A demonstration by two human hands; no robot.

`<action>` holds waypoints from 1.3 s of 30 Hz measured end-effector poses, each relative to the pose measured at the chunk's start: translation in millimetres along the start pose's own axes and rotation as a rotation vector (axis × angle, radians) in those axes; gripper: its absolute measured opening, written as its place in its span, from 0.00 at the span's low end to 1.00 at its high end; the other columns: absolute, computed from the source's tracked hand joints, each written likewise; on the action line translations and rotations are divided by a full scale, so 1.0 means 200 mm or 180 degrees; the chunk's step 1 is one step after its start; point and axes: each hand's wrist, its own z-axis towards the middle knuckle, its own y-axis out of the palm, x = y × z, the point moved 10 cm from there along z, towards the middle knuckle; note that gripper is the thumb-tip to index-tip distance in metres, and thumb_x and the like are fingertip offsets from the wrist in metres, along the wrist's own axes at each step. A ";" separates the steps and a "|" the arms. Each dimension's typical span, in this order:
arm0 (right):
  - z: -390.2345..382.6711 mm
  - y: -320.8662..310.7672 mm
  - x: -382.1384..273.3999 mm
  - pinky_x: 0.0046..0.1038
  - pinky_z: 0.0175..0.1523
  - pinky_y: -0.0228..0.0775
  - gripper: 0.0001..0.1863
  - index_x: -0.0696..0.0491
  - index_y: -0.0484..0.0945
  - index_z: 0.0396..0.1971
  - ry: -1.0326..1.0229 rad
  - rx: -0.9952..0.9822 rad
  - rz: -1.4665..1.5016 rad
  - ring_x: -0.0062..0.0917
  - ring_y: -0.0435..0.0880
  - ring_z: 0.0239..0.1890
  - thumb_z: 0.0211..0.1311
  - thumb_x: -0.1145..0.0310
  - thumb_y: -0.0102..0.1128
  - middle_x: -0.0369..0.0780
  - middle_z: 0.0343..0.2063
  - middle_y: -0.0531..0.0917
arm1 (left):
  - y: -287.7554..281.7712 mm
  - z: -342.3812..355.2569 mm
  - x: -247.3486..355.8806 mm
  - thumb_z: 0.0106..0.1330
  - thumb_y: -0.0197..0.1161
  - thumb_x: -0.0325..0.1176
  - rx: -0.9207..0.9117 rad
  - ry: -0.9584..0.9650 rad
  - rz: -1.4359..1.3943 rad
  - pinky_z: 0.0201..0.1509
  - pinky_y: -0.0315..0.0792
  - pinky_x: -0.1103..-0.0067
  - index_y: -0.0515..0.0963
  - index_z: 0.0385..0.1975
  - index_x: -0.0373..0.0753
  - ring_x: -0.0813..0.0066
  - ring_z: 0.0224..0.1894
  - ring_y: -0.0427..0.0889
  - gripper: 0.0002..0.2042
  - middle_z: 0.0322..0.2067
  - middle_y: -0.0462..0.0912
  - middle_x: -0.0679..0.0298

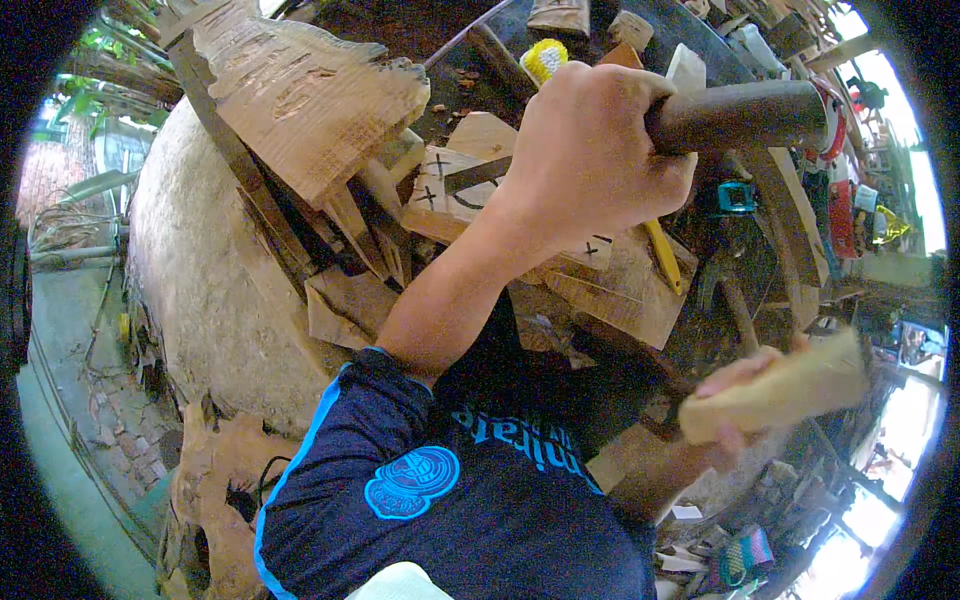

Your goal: The person draws an outline of a spoon on a piece of wood using a marker, then carves along the outline using a chisel and a wooden mallet.

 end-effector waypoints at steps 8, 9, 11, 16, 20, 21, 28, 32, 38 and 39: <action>0.23 -0.26 -0.01 0.43 0.62 0.64 0.44 0.61 0.54 0.66 0.0532 0.0716 0.0396 0.43 0.72 0.54 0.50 0.68 0.66 0.52 0.54 0.70 | -0.01 0.00 0.02 0.45 0.64 0.38 0.0025 0.0041 -0.0180 0.33 0.78 0.63 0.81 0.21 0.40 0.48 0.25 0.81 0.09 0.18 0.79 0.53; 0.22 -0.28 0.05 0.42 0.60 0.66 0.44 0.61 0.55 0.66 0.0859 0.0604 0.0273 0.41 0.73 0.52 0.48 0.70 0.67 0.52 0.53 0.70 | 0.00 -0.01 0.02 0.45 0.65 0.39 -0.0017 0.0026 -0.0205 0.33 0.78 0.63 0.81 0.22 0.40 0.48 0.25 0.81 0.09 0.18 0.79 0.53; 0.23 -0.20 0.10 0.36 0.54 0.70 0.44 0.60 0.57 0.63 0.1074 0.0540 -0.0275 0.36 0.75 0.46 0.43 0.73 0.69 0.48 0.49 0.71 | 0.04 -0.01 0.04 0.45 0.65 0.39 -0.0077 0.0052 -0.0260 0.33 0.78 0.63 0.81 0.22 0.40 0.48 0.25 0.81 0.10 0.18 0.79 0.53; 0.34 0.07 0.20 0.29 0.41 0.75 0.43 0.61 0.61 0.61 0.0992 0.0141 -0.0608 0.29 0.80 0.34 0.39 0.73 0.69 0.43 0.42 0.76 | 0.04 -0.03 -0.04 0.44 0.66 0.37 0.0093 0.0065 -0.0008 0.34 0.79 0.64 0.82 0.22 0.41 0.49 0.27 0.83 0.09 0.19 0.81 0.52; 0.29 0.07 0.35 0.31 0.38 0.76 0.42 0.64 0.63 0.60 0.1815 -0.0210 0.0146 0.29 0.81 0.31 0.40 0.67 0.63 0.44 0.40 0.77 | 0.02 -0.03 0.01 0.46 0.65 0.36 0.0011 0.0158 -0.0406 0.32 0.77 0.64 0.82 0.23 0.40 0.49 0.26 0.82 0.07 0.19 0.80 0.52; 0.29 0.06 0.33 0.31 0.38 0.76 0.42 0.64 0.63 0.60 0.1803 -0.0169 0.0121 0.29 0.81 0.31 0.40 0.67 0.63 0.44 0.40 0.77 | 0.04 -0.04 0.02 0.46 0.65 0.36 -0.0062 0.0171 -0.0393 0.31 0.77 0.64 0.82 0.22 0.40 0.49 0.26 0.82 0.07 0.18 0.80 0.52; 0.42 0.04 -0.10 0.27 0.40 0.74 0.38 0.60 0.66 0.59 -0.0153 0.0310 -0.1818 0.23 0.79 0.32 0.43 0.79 0.72 0.40 0.38 0.79 | 0.04 -0.05 0.04 0.46 0.64 0.36 -0.0028 0.0226 -0.0090 0.31 0.77 0.64 0.81 0.21 0.42 0.51 0.25 0.82 0.07 0.17 0.80 0.54; 0.36 -0.08 -0.10 0.24 0.44 0.73 0.33 0.59 0.72 0.55 -0.0090 0.0646 -0.2229 0.23 0.81 0.38 0.44 0.82 0.72 0.39 0.39 0.81 | -0.01 -0.05 0.05 0.45 0.64 0.36 0.0096 0.0183 -0.0022 0.31 0.78 0.64 0.82 0.22 0.43 0.52 0.25 0.83 0.06 0.18 0.80 0.55; 0.47 -0.42 -0.45 0.28 0.52 0.76 0.25 0.58 0.77 0.53 -0.0707 0.1059 -0.2270 0.26 0.82 0.46 0.51 0.79 0.69 0.42 0.44 0.84 | -0.04 -0.04 0.07 0.44 0.66 0.38 0.0392 0.0195 -0.0260 0.29 0.75 0.65 0.80 0.20 0.41 0.49 0.24 0.80 0.08 0.17 0.78 0.54; 0.52 -0.43 -0.55 0.29 0.52 0.77 0.24 0.57 0.79 0.52 -0.0890 0.1109 -0.2097 0.26 0.83 0.45 0.53 0.79 0.68 0.42 0.44 0.85 | -0.05 -0.03 0.03 0.44 0.66 0.38 0.0402 0.0074 -0.0320 0.30 0.76 0.65 0.81 0.20 0.41 0.49 0.24 0.81 0.08 0.18 0.79 0.54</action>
